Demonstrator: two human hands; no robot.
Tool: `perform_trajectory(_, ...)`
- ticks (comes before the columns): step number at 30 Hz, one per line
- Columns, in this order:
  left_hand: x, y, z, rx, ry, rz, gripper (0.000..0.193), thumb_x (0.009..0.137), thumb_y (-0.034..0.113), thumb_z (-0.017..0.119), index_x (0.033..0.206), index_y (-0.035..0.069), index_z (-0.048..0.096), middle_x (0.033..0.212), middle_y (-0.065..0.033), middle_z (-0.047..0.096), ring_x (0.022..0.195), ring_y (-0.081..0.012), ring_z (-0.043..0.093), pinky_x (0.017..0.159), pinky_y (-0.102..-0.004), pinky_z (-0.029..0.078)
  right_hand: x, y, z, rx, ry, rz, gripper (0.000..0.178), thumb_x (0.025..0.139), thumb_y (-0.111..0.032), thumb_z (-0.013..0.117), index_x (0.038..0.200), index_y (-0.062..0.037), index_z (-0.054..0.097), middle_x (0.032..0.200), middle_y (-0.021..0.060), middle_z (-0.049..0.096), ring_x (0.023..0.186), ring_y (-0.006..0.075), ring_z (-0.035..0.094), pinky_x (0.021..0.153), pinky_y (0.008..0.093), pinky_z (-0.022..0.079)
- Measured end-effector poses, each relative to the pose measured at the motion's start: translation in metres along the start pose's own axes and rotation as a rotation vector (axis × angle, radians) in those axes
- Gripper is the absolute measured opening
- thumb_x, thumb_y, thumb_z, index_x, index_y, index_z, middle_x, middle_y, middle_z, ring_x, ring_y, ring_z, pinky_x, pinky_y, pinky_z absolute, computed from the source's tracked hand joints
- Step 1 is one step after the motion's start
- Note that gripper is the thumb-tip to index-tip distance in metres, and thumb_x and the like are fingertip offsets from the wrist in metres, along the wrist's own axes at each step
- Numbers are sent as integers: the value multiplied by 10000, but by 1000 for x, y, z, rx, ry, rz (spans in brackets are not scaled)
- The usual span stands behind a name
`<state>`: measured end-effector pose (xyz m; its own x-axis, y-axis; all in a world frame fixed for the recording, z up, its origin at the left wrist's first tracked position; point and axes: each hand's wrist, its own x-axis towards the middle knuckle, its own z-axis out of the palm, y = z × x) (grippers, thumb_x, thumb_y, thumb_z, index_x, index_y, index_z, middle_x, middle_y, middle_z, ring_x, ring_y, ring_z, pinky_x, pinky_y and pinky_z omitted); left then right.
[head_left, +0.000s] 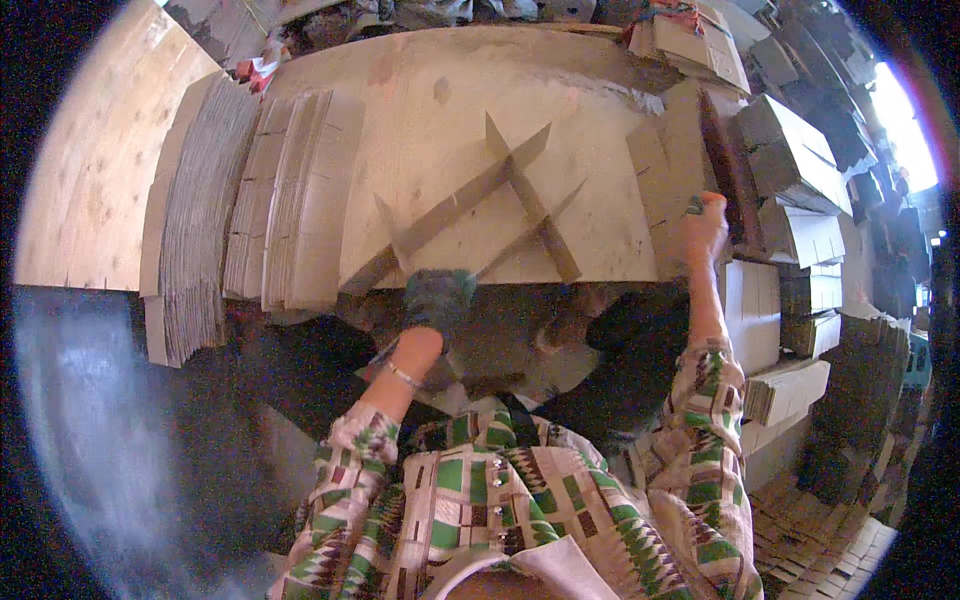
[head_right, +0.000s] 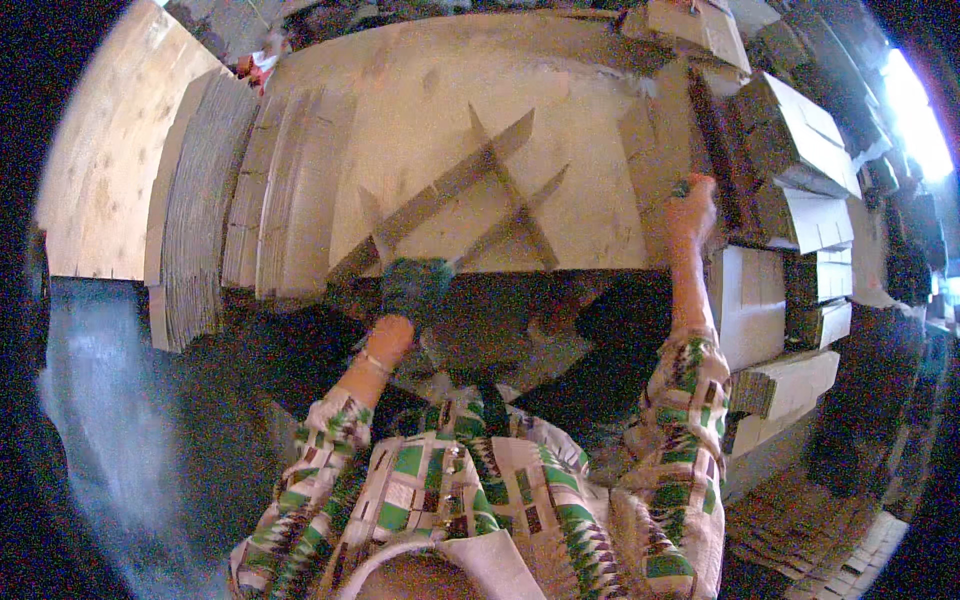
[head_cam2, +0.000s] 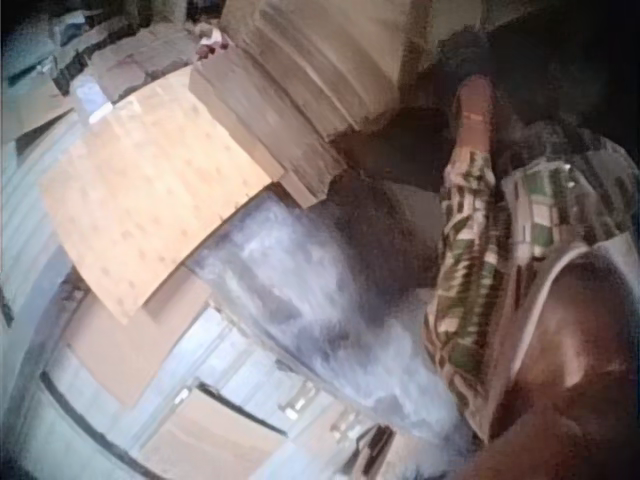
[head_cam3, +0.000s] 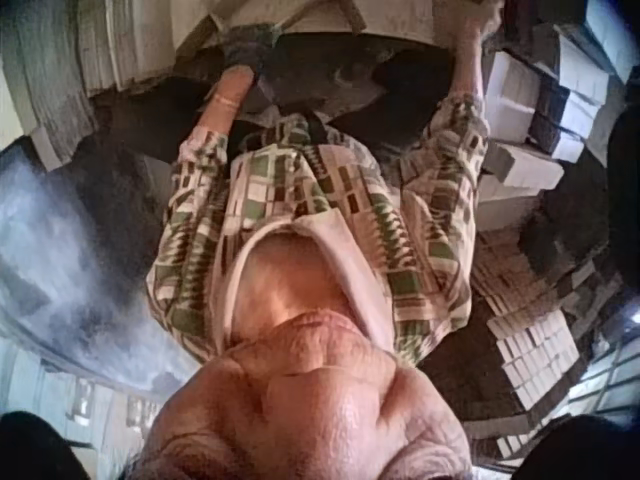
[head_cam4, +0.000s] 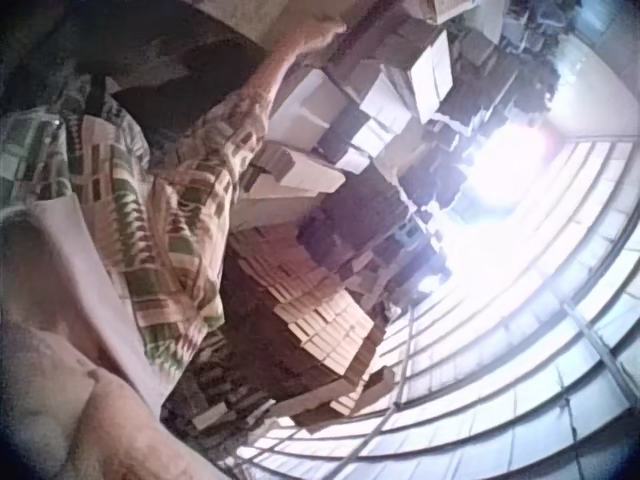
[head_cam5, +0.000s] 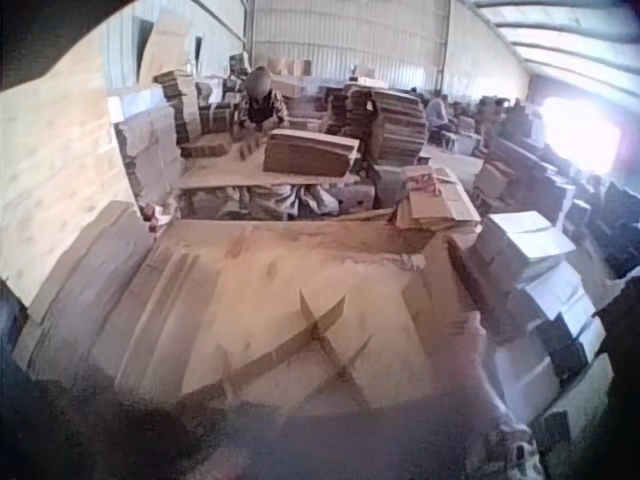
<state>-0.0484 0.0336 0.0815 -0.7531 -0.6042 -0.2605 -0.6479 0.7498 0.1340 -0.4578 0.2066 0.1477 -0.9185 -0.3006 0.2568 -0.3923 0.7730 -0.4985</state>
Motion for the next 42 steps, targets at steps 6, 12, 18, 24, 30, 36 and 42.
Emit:
perform_trajectory(6,14,11,-14,-179,-4,-98,293,947,299,512,989,139,754,975,-178,736,897,-374,725,811,-511,562,-30,1,10,-114,-58,-171,618,811,16,606,1406,-148,561,1128,230,716,1018,394,700,877,460,547)
perform_trajectory(12,14,1,11,-202,139,-51,295,948,292,505,1050,133,731,1018,-178,734,933,-376,721,823,-492,565,-125,-105,-12,302,-145,-597,880,740,121,554,1561,-158,406,1039,249,718,749,373,715,634,408,569)
perform_trajectory(18,20,12,-10,-152,12,44,283,954,242,484,1033,124,729,1016,-171,738,945,-368,722,814,-478,571,-203,-119,32,228,-515,-695,1072,642,110,636,1608,-182,275,976,241,708,795,416,696,669,494,560)
perform_trajectory(24,24,2,9,-225,71,-58,343,978,347,488,1055,131,743,1066,-159,741,992,-354,725,828,-503,577,-213,-134,57,176,-559,-806,1044,663,107,641,1602,-158,271,995,222,705,813,428,694,663,502,565)
perform_trajectory(30,25,1,-8,-259,-76,-25,395,1006,373,446,1137,129,728,1138,-157,728,1025,-363,712,893,-487,566,-216,-125,59,276,-499,-763,1087,617,174,616,1598,-180,309,971,221,695,811,424,677,681,487,537)
perform_trajectory(36,15,2,-33,-350,-94,-117,309,959,268,498,1083,144,752,1152,-145,723,1083,-344,698,887,-469,560,-211,-137,69,104,-531,-803,1072,692,74,671,1622,-138,183,964,224,704,754,422,692,615,522,547)
perform_trajectory(42,26,-5,-26,-288,-98,-77,399,988,397,489,1208,126,681,1202,-162,706,1092,-374,686,947,-512,536,-221,-143,63,158,-493,-740,1061,659,127,642,1607,-166,265,931,202,687,793,417,677,653,500,533)
